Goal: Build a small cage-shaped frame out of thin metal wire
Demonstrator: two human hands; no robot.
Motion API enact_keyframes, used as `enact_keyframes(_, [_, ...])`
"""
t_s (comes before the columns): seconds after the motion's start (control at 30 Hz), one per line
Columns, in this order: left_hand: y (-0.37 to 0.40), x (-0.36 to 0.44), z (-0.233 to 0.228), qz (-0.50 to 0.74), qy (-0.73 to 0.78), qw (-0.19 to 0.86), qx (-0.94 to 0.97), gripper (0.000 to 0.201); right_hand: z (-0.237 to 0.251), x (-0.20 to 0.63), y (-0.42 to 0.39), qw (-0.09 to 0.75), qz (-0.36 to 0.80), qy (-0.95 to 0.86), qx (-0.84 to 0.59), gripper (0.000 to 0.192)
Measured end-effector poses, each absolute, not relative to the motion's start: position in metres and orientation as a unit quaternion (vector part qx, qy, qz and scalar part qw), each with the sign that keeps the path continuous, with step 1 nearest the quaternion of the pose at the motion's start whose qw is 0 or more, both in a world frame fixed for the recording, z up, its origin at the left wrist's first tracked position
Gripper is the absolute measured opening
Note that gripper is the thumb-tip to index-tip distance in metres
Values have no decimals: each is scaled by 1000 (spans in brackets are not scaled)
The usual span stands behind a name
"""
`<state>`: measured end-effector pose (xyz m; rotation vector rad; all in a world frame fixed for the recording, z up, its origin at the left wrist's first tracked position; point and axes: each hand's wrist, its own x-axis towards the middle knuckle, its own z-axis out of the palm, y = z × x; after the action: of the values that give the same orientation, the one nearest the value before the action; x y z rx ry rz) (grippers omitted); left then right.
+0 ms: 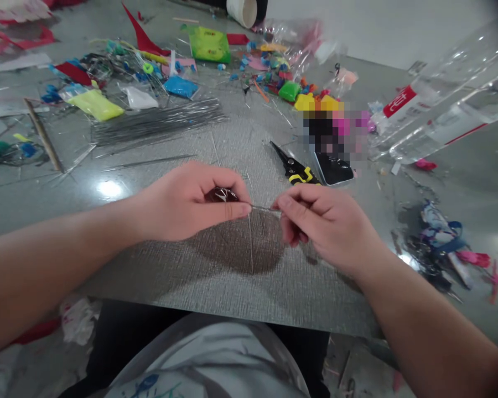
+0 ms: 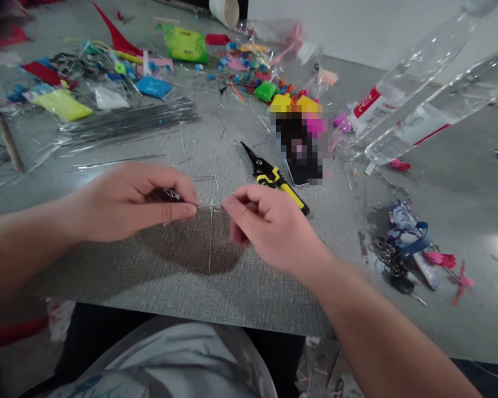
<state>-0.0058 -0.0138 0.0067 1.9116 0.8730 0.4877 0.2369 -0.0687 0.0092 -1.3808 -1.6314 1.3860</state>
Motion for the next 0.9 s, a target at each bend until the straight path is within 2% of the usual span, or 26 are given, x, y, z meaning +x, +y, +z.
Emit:
enact_keyframes(0.1, [-12,-5,7,190,366,544,731,18,6,239,-69,338,481,-620,-519,22])
enact_keyframes(0.27, [-13,-2,7,197,374,608,672,20,-2,239,-70,364,469,-632,-498,26])
enact_keyframes(0.5, [-15,-2,6,199,366,604,680,20,-13,233,-76,387,521,-603,-464,30])
enact_keyframes(0.67, [-15,-2,5,181,378,597,684,19,-16,233,-76,370,489,-629,-479,32])
enact_keyframes(0.77, [-15,-3,3,187,378,624,658,19,-12,236,-72,367,499,-608,-497,33])
enact_keyframes(0.9, [-14,-4,0,225,370,670,603,14,-5,239,-68,414,488,-577,-507,31])
